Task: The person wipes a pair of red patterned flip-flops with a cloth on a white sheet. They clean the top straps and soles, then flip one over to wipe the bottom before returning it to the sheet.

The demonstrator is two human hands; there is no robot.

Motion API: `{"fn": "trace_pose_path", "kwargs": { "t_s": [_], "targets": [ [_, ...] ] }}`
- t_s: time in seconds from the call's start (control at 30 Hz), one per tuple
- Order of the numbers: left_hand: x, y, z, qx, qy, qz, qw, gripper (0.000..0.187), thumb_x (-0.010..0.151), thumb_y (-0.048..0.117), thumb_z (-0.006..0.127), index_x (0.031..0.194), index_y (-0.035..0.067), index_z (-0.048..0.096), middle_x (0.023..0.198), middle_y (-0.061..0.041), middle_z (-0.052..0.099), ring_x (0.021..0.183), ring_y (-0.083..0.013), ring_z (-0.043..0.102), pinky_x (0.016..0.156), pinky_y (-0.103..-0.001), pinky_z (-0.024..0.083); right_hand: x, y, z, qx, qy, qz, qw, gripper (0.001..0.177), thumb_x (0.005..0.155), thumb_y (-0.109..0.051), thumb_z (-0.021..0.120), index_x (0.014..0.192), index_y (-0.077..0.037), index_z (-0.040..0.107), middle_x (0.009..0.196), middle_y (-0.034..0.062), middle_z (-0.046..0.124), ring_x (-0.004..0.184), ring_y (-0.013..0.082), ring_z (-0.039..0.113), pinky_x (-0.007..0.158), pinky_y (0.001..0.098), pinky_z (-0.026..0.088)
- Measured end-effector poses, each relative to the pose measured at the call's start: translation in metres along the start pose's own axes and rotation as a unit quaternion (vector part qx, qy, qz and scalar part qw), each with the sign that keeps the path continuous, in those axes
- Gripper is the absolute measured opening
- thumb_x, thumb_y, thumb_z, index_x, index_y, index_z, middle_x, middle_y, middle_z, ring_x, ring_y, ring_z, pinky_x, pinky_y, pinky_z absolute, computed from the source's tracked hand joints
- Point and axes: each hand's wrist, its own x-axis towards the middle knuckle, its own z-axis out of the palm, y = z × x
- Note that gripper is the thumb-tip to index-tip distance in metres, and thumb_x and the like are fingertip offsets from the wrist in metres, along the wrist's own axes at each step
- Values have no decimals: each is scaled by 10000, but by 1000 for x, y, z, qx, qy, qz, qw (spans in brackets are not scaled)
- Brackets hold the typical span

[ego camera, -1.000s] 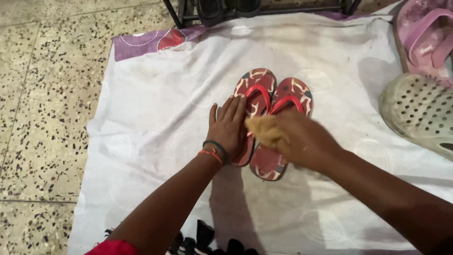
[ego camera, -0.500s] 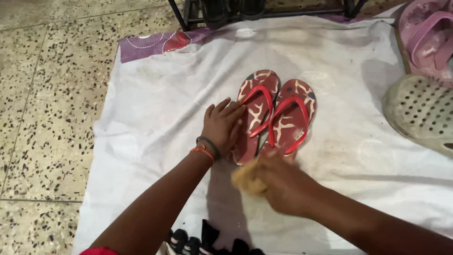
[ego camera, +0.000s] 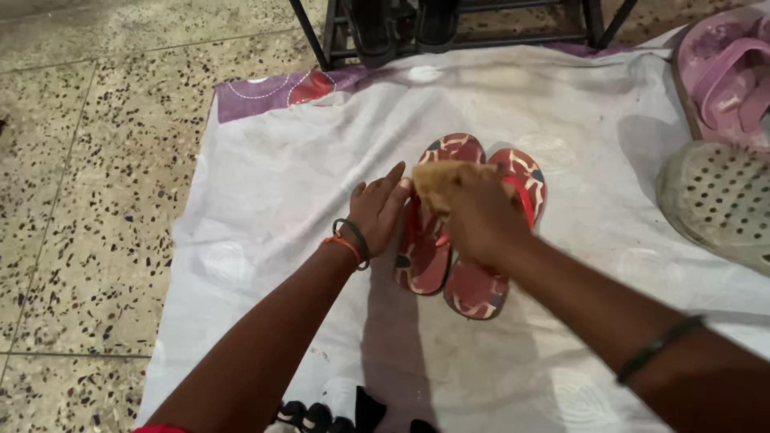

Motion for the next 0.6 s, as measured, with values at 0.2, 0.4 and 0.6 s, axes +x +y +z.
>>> {"fn": "trace_pose_path", "kwargs": {
  "t_s": [0.2,0.4,0.6],
  "targets": [
    [7,-13,9,34,14,30,999,719,1028,501,262,1551,19,370,1455,-193,569,1407,-347,449,1184,-593,125,-58,-43,21,33,-50,-74,995,347,708,-44,695,1048,-105,733,1288,138,566,1223,378,446,921,551,364],
    [4,-7,8,49,-3,5,999,729,1034,511,276,1568,19,338,1418,-158,605,1408,-330,454,1207,-602,115,-66,-42,-29,251,-381,73,887,144,923,-56,673,1038,-95,750,839,88,651,691,304,625,594,395,477],
    [1,2,6,60,-10,12,998,723,1030,527,267,1568,49,339,1434,-87,610,1425,-311,437,1198,-622,96,-41,-9,-51,314,39,-63,947,422,719,80,629,1131,-1,665,1047,106,733,968,190,707,796,320,578]
  ]
}}
